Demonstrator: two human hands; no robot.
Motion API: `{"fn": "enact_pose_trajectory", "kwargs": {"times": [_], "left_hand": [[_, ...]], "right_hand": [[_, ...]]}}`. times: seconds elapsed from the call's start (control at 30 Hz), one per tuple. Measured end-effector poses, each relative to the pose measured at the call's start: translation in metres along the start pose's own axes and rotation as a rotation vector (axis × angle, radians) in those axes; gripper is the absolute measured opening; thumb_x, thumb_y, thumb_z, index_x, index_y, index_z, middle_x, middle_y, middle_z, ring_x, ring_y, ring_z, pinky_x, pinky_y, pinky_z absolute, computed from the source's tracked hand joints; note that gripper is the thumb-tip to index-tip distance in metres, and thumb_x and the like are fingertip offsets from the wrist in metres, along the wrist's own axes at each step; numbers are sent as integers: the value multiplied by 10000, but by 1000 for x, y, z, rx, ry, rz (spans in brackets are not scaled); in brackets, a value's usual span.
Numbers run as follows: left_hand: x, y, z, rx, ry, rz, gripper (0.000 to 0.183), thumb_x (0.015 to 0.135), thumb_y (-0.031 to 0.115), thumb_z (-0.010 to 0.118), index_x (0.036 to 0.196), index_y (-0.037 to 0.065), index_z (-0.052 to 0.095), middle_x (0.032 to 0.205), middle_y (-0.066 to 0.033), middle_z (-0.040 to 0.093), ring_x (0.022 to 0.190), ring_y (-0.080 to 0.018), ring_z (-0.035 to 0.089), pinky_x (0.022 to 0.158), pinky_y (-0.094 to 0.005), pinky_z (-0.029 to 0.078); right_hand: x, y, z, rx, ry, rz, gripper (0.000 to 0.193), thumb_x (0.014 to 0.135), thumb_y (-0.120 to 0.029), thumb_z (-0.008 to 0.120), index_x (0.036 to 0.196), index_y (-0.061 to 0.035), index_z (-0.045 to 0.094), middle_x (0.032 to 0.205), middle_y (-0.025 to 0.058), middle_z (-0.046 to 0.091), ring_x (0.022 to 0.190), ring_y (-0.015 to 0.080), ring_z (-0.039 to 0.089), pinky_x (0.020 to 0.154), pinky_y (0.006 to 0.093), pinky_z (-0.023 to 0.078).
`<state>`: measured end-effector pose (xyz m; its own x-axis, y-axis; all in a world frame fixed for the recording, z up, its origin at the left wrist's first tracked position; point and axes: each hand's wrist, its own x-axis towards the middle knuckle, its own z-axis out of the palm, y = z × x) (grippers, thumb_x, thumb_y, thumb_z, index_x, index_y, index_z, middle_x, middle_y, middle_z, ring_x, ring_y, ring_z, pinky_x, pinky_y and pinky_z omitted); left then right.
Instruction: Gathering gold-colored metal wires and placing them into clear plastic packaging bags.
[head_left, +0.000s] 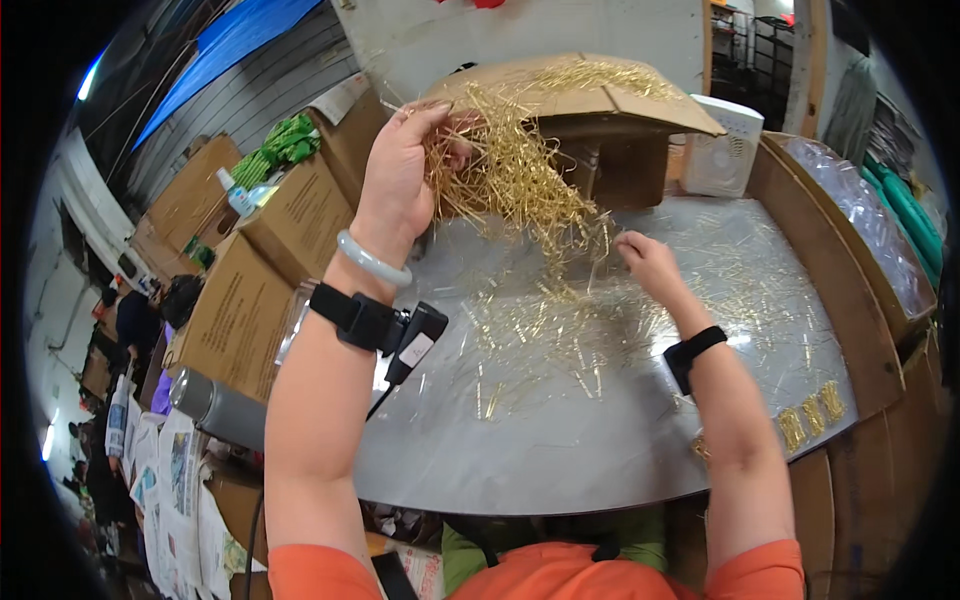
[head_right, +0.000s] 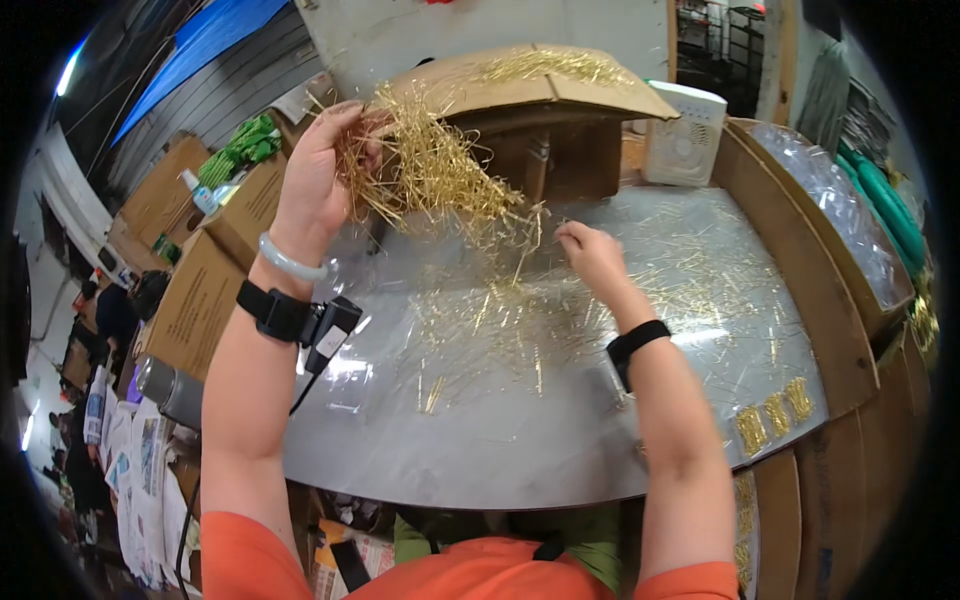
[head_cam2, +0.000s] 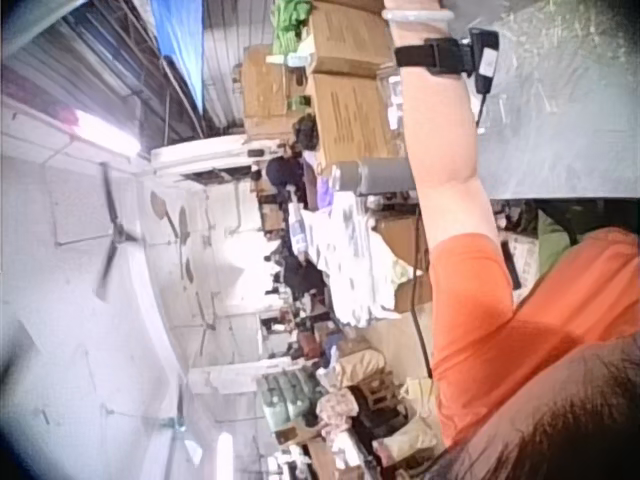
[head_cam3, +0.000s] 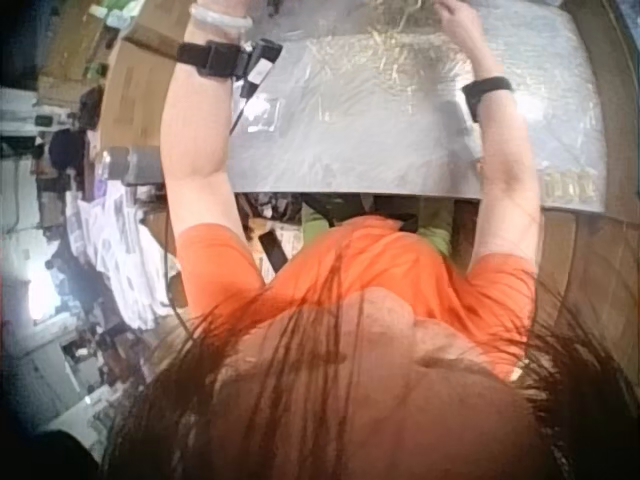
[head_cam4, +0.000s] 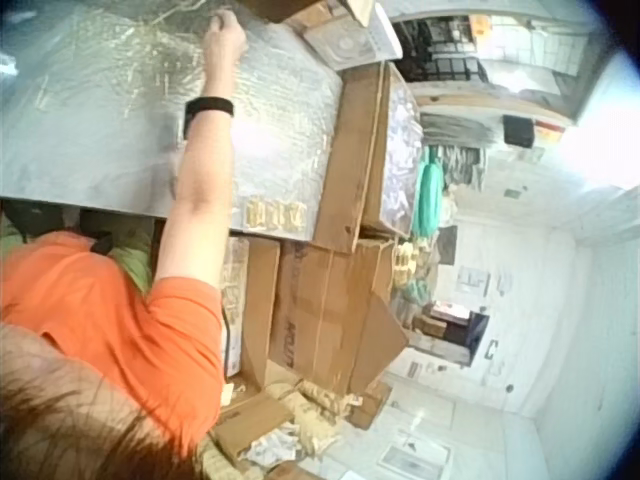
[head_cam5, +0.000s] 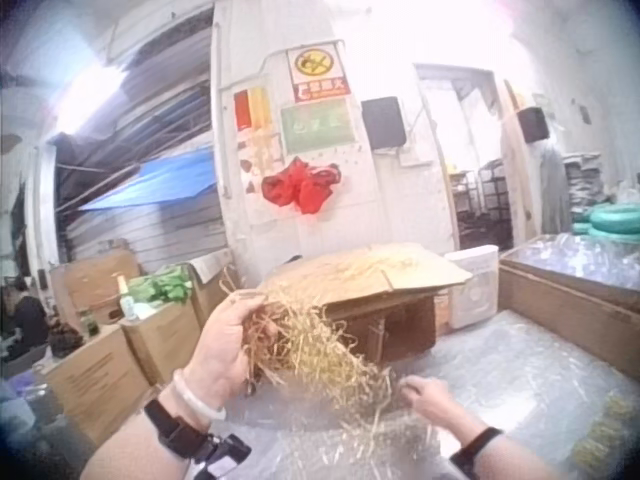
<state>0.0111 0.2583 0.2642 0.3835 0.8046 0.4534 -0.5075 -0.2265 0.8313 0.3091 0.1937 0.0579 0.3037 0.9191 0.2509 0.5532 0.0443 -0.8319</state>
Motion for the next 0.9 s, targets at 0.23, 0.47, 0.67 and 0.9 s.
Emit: {"fn": "enact_pose_trajectory", "kwargs": {"times": [0.23, 0.47, 0.67, 0.9], "left_hand": [[-10, 13, -11, 203, 54, -79, 126, 950, 91, 570, 1060, 40, 537, 916, -116, 694, 630, -141, 627, 586, -259, 523], [-17, 2, -25, 294, 49, -159, 146, 952, 101, 560, 1068, 13, 547, 915, -126, 697, 632, -124, 606, 584, -246, 518], [-19, -11, -19, 194, 20, -184, 114, 947, 100, 577, 1043, 46, 549, 885, -116, 705, 593, -129, 606, 551, -250, 509], [-24, -14, -14, -52, 94, -167, 103, 973, 109, 543, 1054, 50, 567, 936, -136, 704, 618, -142, 619, 563, -265, 530]], "right_hand": [[-4, -24, -41, -366, 36, -210, 340, 963, -377, 554, 1057, -86, 701, 889, 185, 700, 860, 367, 664, 770, 427, 504], [-3, -33, -59, -182, 356, -61, 424, 951, -469, 517, 983, -86, 696, 944, 179, 706, 857, 407, 649, 729, 467, 484], [9, 10, -96, -30, 92, 46, 391, 982, -389, 511, 1188, -115, 699, 944, 125, 714, 925, 209, 645, 876, 337, 476], [-37, -89, -51, 211, -238, -182, 762, 838, -350, 742, 1475, -101, 407, 1400, 179, 514, 1298, 289, 488, 1073, 386, 377]]}}
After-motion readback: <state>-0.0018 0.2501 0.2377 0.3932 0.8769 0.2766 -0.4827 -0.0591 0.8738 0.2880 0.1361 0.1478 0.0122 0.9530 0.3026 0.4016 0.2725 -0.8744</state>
